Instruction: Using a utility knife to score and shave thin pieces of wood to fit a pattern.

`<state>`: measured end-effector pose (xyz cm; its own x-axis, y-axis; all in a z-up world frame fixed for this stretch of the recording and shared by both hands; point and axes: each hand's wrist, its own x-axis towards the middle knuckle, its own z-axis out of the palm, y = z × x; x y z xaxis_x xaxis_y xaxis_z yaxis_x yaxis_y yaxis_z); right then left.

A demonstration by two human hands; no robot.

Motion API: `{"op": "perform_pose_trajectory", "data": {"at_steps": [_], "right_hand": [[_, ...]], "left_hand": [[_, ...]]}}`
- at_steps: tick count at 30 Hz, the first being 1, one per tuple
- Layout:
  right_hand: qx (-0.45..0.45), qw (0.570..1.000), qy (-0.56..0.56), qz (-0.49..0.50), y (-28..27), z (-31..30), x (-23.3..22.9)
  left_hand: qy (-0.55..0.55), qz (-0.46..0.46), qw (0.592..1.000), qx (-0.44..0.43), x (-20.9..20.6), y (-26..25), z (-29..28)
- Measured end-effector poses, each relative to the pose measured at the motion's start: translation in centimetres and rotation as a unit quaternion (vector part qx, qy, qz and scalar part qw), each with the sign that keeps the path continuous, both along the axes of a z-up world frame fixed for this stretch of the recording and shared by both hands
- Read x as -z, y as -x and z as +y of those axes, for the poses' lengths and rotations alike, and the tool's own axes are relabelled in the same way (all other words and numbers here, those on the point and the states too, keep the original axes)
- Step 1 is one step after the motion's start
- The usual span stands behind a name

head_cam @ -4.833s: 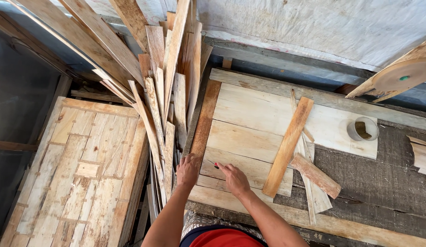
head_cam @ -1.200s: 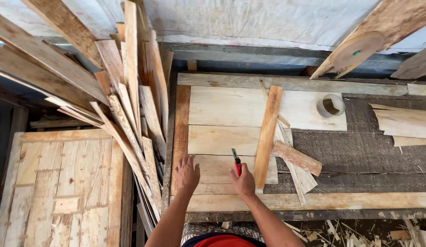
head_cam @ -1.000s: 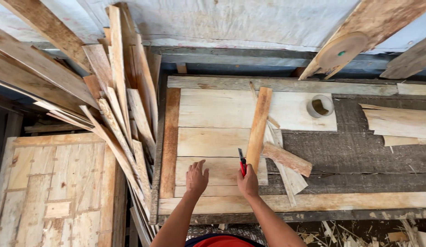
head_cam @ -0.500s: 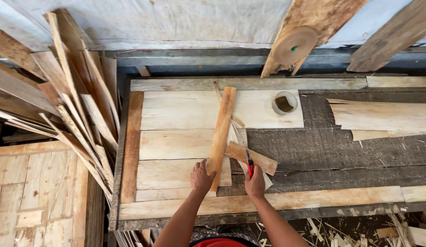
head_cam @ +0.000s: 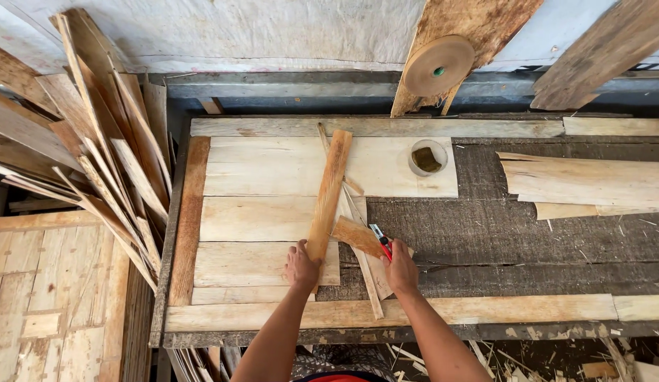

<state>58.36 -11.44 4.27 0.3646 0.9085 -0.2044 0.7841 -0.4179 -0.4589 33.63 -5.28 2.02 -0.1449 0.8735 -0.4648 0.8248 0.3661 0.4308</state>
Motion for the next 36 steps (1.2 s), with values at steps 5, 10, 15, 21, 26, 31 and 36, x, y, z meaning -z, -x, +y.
{"op": "perform_pose_trajectory", "data": {"at_steps": [5, 10, 15, 21, 26, 31, 36], "right_hand": [[-0.020, 1.000, -0.001, 0.011, -0.4, 0.3, -0.9], [-0.013, 1.000, -0.013, 0.011, -0.6, 1.1, -1.6], [-0.008, 1.000, -0.004, -0.009, -1.8, 1.5, -0.3], [-0.010, 1.000, -0.001, -0.015, -2.1, 1.7, -0.9], [0.049, 0.974, -0.023, 0.218, 0.5, 1.8, 3.7], [0.100, 0.847, 0.022, 0.522, 8.7, 1.6, 6.0], [0.100, 0.865, 0.019, 0.492, 16.1, 1.4, 4.5]], "left_hand": [[-0.044, -0.135, 0.987, -0.070, 5.1, 0.7, 0.3], [-0.047, -0.326, 0.935, -0.133, 7.5, 1.7, -0.3], [-0.036, -0.407, 0.900, -0.152, 8.8, 2.6, -1.4], [-0.004, -0.496, 0.853, -0.162, 10.4, 4.6, -2.6], [0.027, -0.553, 0.818, -0.157, 9.0, 6.2, -2.7], [0.085, -0.585, 0.787, -0.177, 7.1, 8.1, -2.8], [0.102, -0.644, 0.743, -0.153, 7.5, 11.1, -3.6]]}}
